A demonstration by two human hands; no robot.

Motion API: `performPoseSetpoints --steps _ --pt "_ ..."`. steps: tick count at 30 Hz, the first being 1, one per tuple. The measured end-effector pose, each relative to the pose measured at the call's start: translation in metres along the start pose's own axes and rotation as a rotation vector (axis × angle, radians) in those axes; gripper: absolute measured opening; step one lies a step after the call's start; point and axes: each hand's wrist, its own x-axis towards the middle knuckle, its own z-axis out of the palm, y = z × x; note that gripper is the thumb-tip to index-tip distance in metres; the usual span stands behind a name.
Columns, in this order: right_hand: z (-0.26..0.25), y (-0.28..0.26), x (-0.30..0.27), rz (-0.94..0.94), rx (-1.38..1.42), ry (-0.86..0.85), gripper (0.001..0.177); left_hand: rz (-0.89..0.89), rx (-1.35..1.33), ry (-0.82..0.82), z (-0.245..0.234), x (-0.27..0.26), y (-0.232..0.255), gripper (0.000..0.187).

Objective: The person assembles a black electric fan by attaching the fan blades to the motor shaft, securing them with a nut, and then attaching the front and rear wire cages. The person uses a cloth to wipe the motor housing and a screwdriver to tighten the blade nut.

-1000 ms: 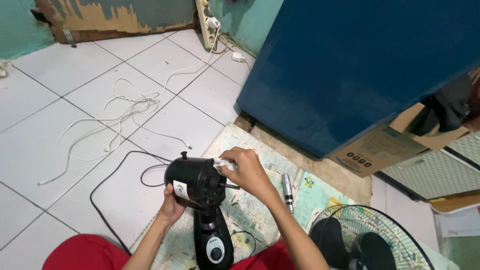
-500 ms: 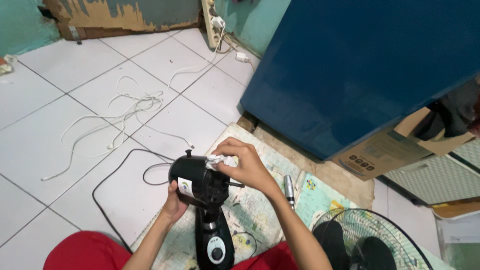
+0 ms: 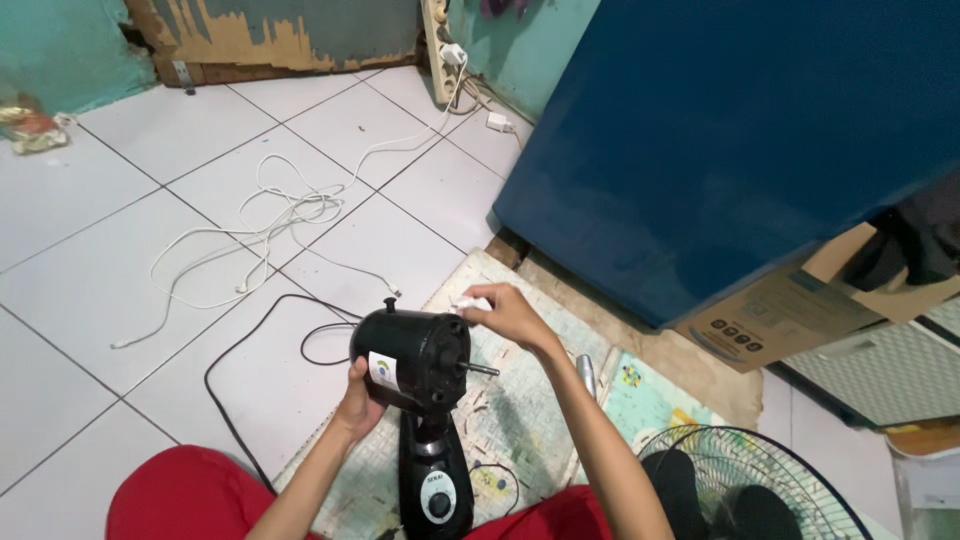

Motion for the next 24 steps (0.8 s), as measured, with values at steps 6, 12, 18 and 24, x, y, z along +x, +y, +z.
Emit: performPoseSetpoints --steps 6,12,18,24 --pt "0.047 0.056 -0.041 0.144 0.751 0.174 0.032 0.023 -0.031 0.013 0.014 -0.003 -0.001 0.096" --pt "0.107 0.055 -0.079 -0.091 0.954 0.743 0.041 0.106 -0.039 0.103 0.027 0.005 -0.009 0.090" --pt "0.120 0.015 -0.115 -0.143 0.316 0.732 0.022 0.139 -0.010 0.133 0.037 0.000 0.000 0.084" --pt "0.130 -0.017 -0.138 -0.036 0.256 0.851 0.024 0.147 -0.008 0.149 0.041 0.000 -0.003 0.083"
